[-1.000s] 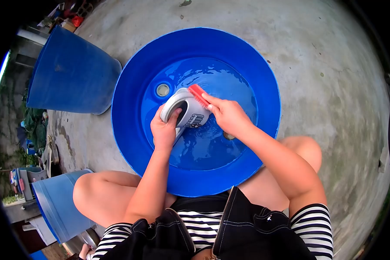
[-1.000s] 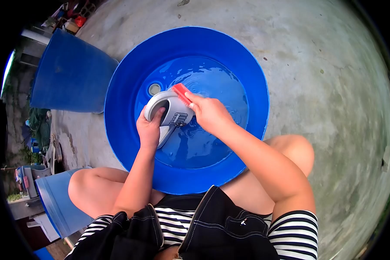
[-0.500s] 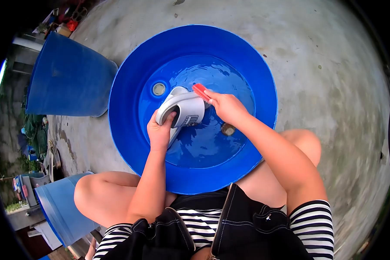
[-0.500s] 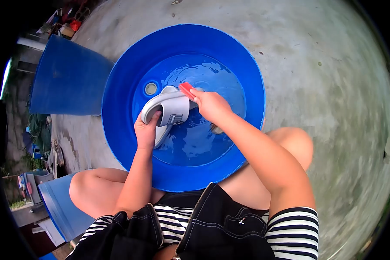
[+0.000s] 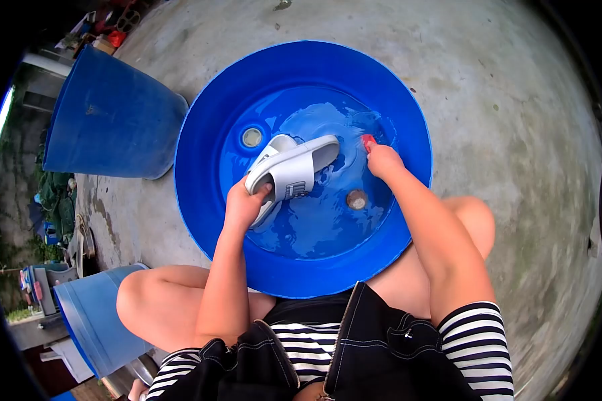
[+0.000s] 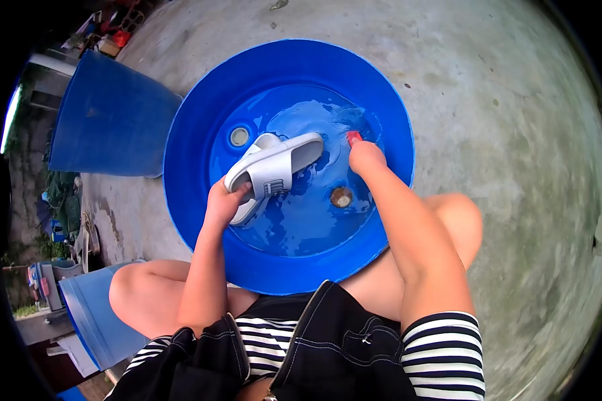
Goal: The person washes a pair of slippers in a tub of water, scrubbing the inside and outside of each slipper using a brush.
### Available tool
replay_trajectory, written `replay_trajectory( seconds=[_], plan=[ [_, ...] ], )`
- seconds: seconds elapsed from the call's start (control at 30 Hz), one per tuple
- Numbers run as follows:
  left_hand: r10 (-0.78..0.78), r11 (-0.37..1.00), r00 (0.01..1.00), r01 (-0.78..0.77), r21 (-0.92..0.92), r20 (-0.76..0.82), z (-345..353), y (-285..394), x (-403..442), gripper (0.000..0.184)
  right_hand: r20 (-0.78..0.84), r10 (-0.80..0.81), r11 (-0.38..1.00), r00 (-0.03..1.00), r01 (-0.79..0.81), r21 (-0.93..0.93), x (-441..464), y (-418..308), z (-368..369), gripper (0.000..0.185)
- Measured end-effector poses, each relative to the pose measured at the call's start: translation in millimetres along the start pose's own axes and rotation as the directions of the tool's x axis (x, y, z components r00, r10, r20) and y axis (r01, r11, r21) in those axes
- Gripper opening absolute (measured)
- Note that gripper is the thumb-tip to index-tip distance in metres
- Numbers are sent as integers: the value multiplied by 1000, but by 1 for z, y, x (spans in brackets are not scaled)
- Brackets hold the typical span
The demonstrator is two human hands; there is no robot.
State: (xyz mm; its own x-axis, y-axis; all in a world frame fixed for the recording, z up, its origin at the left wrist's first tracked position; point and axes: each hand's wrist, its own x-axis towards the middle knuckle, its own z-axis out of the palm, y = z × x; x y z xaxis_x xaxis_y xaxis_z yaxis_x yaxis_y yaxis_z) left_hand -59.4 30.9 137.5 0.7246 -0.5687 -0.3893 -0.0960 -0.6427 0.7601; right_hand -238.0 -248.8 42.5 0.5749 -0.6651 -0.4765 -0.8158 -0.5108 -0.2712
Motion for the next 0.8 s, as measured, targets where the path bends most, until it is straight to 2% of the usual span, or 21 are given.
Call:
replay_trajectory(
  seconds=[0.03, 0.07, 0.1, 0.13, 0.17, 0.2, 0.3, 0.37, 0.4, 0.43, 0.5, 0.63, 0.67, 0.7, 0.73, 0.8],
  plan=[
    [-86, 986, 996, 79, -145, -40, 3, -7, 1, 35, 9, -113, 993, 993, 113, 29, -11, -13, -5, 40],
    [-60, 989, 996, 50, -141, -67, 5, -12, 3, 33, -82, -211, 961, 974, 222, 167, -25, -27, -6, 39],
    [-63, 988, 996, 52, -145, -68, 5, -14, 4, 33, -73, -187, 944, 980, 200, 263, -46, -50, -19, 39],
    [27, 997, 994, -34, -65, -103, 6, -17, 5, 33, -130, -306, 889, 943, 332, 317, -60, -61, -20, 41],
    [116, 993, 985, -115, 17, -130, 6, -19, 5, 34, -143, -434, 842, 890, 457, 286, -75, -73, -24, 45],
    [110, 994, 985, -109, 15, -130, 8, -22, 7, 34, -175, -513, 791, 841, 542, 283, -91, -82, -24, 45],
    [188, 982, 971, -182, 53, -145, 11, -29, 5, 35, -104, -435, 878, 894, 447, 170, -90, -81, -30, 39],
    [78, 996, 980, -86, -34, -181, 15, -27, 5, 35, -88, -273, 956, 958, 280, 83, -46, -51, -17, 40],
    [21, 991, 985, -43, -130, -173, 16, -30, 9, 35, -57, -258, 959, 965, 263, 110, -48, -54, -23, 41],
    [25, 991, 985, -48, -129, -172, 16, -35, 11, 35, -24, -243, 960, 970, 244, 137, -52, -56, -29, 43],
    [6, 987, 989, -30, -159, -148, 18, -42, 13, 36, -142, -491, 847, 859, 509, 150, -87, -84, -22, 43],
    [116, 987, 978, -133, -90, -171, 20, -55, 16, 35, -177, -497, 835, 849, 524, 168, -86, -81, -29, 36],
    [116, 986, 978, -135, -103, -171, 21, -48, 14, 35, -183, -403, 901, 897, 424, 92, -64, -69, -20, 36],
    [116, 984, 978, -137, -116, -173, 20, -42, 12, 34, -132, -281, 943, 951, 299, 143, -53, -67, -30, 38],
    [95, 994, 985, -102, -44, -146, 17, -37, 11, 34, -133, -330, 928, 935, 347, 138, -53, -70, -29, 38],
    [129, 990, 977, -138, -43, -168, 18, -35, 10, 33, -143, -448, 873, 882, 467, 142, -74, -86, -29, 38]
  ],
)
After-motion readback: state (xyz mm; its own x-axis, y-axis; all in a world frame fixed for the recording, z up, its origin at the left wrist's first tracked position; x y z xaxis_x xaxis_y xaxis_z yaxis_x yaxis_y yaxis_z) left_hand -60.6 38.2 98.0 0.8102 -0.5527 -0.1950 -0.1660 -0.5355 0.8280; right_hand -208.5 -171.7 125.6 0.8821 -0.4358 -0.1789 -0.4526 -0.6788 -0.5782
